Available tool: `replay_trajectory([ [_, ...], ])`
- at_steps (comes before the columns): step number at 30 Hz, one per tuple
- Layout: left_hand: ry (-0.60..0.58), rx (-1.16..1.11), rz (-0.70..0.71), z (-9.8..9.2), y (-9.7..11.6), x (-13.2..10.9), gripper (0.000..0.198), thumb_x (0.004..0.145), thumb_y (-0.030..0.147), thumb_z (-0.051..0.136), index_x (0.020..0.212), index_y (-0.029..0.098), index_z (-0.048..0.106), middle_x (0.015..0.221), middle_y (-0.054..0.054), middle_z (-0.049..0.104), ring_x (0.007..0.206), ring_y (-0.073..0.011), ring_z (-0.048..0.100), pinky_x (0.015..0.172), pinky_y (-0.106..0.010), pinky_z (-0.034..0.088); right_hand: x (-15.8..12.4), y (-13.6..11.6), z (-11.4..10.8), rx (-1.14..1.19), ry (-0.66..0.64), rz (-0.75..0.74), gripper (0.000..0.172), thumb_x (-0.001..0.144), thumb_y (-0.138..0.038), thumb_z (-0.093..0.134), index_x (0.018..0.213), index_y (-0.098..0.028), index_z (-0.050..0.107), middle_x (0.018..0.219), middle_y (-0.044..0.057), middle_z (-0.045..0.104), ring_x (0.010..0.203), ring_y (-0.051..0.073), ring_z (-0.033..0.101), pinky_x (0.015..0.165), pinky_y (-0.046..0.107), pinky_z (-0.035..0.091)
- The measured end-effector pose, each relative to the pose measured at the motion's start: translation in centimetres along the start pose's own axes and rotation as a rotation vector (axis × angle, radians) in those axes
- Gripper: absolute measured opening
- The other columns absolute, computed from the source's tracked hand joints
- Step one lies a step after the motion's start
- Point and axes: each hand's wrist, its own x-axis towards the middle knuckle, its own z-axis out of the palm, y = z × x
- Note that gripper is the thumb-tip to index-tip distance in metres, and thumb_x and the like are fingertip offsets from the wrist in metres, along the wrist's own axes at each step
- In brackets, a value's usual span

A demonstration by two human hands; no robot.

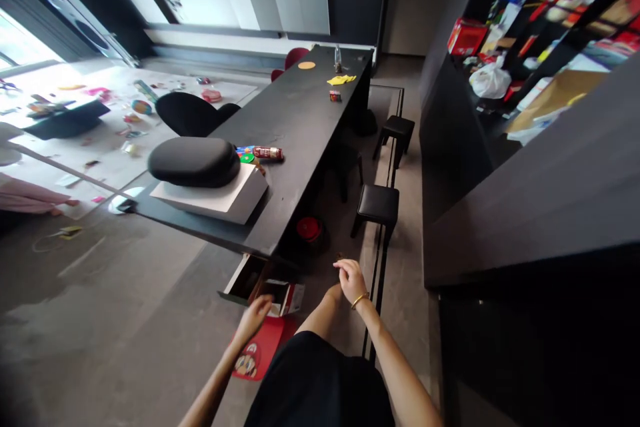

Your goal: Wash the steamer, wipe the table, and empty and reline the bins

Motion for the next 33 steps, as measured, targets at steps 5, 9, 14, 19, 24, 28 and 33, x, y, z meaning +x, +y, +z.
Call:
replay_trajectory([
  [5,0.012,-0.16,0.436,4.9,13.3,22.3,0.031,0.092,0.029,0.046,0.118,0.022,0.061,0.121,-0.007,0.064,0.115,-0.0199,0.058,0.103,-0.04,0.045,17.8,4.0,-1.3,0.042,0.002,-0.019,0.03,0.088,-0.023,0.048,0.109,-0.024,0.07,0.111,0.007,0.069,0.108,0.021,0.061,0.1,0.042,0.048],
  [9,-0.077,-0.041,0.739,5.9,25.7,34.6,0.032,0.09,0.019,0.049,0.12,0.022,0.061,0.124,-0.007,0.064,0.117,-0.0202,0.056,0.105,-0.043,0.042,28.5,6.1,-4.3,0.05,0.075,0.024,0.032,0.089,-0.028,0.048,0.112,-0.023,0.069,0.115,0.008,0.068,0.11,0.021,0.06,0.102,0.042,0.046],
  [14,-0.071,-0.124,0.738,4.4,30.6,42.1,0.028,0.092,0.019,0.049,0.115,0.022,0.063,0.115,-0.006,0.067,0.109,-0.0179,0.06,0.098,-0.037,0.048,34.9,9.6,-10.3,0.066,0.189,0.202,0.032,0.086,-0.038,0.053,0.109,-0.02,0.068,0.109,0.01,0.07,0.104,0.022,0.065,0.097,0.044,0.051],
  [19,0.017,-0.197,0.511,3.0,26.8,47.5,0.02,0.09,0.026,0.055,0.103,0.023,0.069,0.099,-0.004,0.072,0.094,-0.0171,0.066,0.089,-0.033,0.052,41.9,13.0,-12.6,0.147,0.233,0.317,0.036,0.079,-0.045,0.061,0.098,-0.016,0.069,0.091,0.011,0.074,0.087,0.024,0.071,0.089,0.044,0.055],
  [24,0.131,-0.262,0.242,3.9,23.9,53.2,0.021,0.085,0.029,0.061,0.104,0.025,0.068,0.092,-0.001,0.074,0.09,-0.0172,0.069,0.089,-0.034,0.052,51.9,14.8,-11.5,0.201,0.218,0.316,0.04,0.075,-0.05,0.065,0.096,-0.016,0.069,0.09,0.012,0.074,0.088,0.025,0.071,0.089,0.046,0.055],
  [28,0.138,-0.316,0.148,7.0,26.9,61.0,0.02,0.082,0.029,0.064,0.101,0.025,0.068,0.089,0.0,0.075,0.087,-0.0168,0.07,0.088,-0.033,0.052,59.7,17.6,-12.6,0.206,0.18,0.302,0.042,0.074,-0.052,0.067,0.096,-0.017,0.07,0.094,0.012,0.074,0.09,0.025,0.071,0.09,0.045,0.055],
  [33,0.166,-0.247,0.23,12.3,35.6,77.2,0.02,0.081,0.029,0.066,0.1,0.025,0.069,0.087,0.0,0.074,0.089,-0.0184,0.069,0.089,-0.036,0.051,71.1,25.5,-16.8,0.182,0.191,0.358,0.047,0.069,-0.058,0.069,0.092,-0.017,0.072,0.091,0.013,0.075,0.09,0.028,0.072,0.088,0.046,0.056],
])
